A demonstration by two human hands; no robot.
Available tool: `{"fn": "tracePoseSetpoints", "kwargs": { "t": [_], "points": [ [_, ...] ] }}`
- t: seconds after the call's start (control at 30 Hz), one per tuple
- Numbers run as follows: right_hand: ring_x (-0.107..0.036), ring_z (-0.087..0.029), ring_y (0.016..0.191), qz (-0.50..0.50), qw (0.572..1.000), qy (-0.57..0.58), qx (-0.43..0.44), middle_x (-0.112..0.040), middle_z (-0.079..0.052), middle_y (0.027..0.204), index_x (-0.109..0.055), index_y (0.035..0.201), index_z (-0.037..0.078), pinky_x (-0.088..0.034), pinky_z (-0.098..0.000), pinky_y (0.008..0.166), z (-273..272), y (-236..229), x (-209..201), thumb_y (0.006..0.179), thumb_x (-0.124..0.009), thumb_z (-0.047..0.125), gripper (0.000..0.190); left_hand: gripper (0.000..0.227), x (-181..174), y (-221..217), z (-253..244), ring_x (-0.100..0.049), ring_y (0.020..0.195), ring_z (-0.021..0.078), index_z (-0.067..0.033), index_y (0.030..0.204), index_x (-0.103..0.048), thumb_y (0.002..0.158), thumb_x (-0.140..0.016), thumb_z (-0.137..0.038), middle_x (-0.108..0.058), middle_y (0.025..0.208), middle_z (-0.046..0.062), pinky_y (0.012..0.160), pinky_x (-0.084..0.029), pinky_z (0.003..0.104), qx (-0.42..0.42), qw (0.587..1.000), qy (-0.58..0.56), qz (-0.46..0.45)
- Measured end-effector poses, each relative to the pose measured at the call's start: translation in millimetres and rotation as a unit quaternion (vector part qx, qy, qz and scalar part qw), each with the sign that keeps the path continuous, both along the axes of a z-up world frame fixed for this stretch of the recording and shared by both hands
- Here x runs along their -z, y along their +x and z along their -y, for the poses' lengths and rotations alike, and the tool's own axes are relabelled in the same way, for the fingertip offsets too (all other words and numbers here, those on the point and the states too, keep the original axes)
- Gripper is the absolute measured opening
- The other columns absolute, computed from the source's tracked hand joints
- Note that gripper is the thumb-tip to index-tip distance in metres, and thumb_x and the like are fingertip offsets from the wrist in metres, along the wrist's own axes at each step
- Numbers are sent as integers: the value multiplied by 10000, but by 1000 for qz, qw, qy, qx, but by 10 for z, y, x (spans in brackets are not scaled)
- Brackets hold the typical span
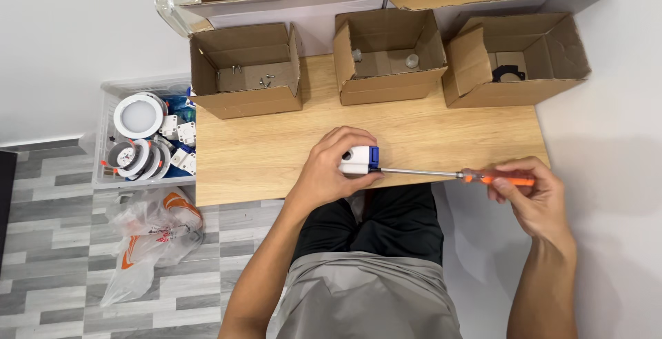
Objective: The person uses a screwdriver to tighten screws on a white electrical box, then disassembles a blue plastic component. They place the parts into cardboard boxes and handle a white square object.
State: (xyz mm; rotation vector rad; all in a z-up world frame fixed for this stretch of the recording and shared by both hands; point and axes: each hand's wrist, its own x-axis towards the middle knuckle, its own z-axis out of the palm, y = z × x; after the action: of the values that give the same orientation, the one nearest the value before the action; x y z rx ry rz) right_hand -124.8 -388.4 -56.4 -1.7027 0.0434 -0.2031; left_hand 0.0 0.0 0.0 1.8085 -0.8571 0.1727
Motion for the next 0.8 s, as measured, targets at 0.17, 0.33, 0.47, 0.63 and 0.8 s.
{"fn": "tracePoseSetpoints", "kwargs": {
  "t": [0.17,0.33,0.47,0.63,0.8],
  "points": [
    [-747,-338,1205,61,997,-14,-40,-688,-156,1221,-694,1048,81,-679,-449,1089,-99,51,-203,917,-763,-102,236,451,-50,-9,6,-716,1149,240,-107,1189,-714,841,-984,-206,-748,1213,73,1076,-514,355,-2,1000,4,-6],
    [-706,-328,1300,61,996,-48,-44,-701,-189,1306,-662,1270,15,-627,-414,1136,-109,103,-272,848,-838,-60,463,435,-38,-11,18,-709,1146,236,-109,1185,-724,856,-967,-256,-744,1200,67,1064,-522,353,-4,1000,14,-21],
    [-723,-290,809,-26,999,-16,-23,-710,-242,966,-691,1294,-97,-602,-361,624,-73,163,-211,964,-706,66,368,454,-8,21,20,-771,1071,338,-123,1149,-772,748,-984,-145,-795,1154,70,963,-593,469,-7,999,-36,-34],
    [-667,-200,434,-32,999,2,-15,-673,-188,640,-729,1136,-102,-522,-259,326,-127,191,-286,1147,-532,57,253,441,-28,17,29,-774,1068,340,-116,1146,-775,760,-987,-156,-798,1143,78,959,-597,463,-4,998,-40,-38],
    [-775,-287,870,27,999,21,-3,-769,-274,1044,-751,1127,-129,-675,-405,666,-49,194,-176,893,-782,-106,237,450,-35,15,29,-766,1062,347,-102,1152,-784,748,-982,-112,-800,1136,95,930,-596,476,-5,998,-35,-51]
  ]
}}
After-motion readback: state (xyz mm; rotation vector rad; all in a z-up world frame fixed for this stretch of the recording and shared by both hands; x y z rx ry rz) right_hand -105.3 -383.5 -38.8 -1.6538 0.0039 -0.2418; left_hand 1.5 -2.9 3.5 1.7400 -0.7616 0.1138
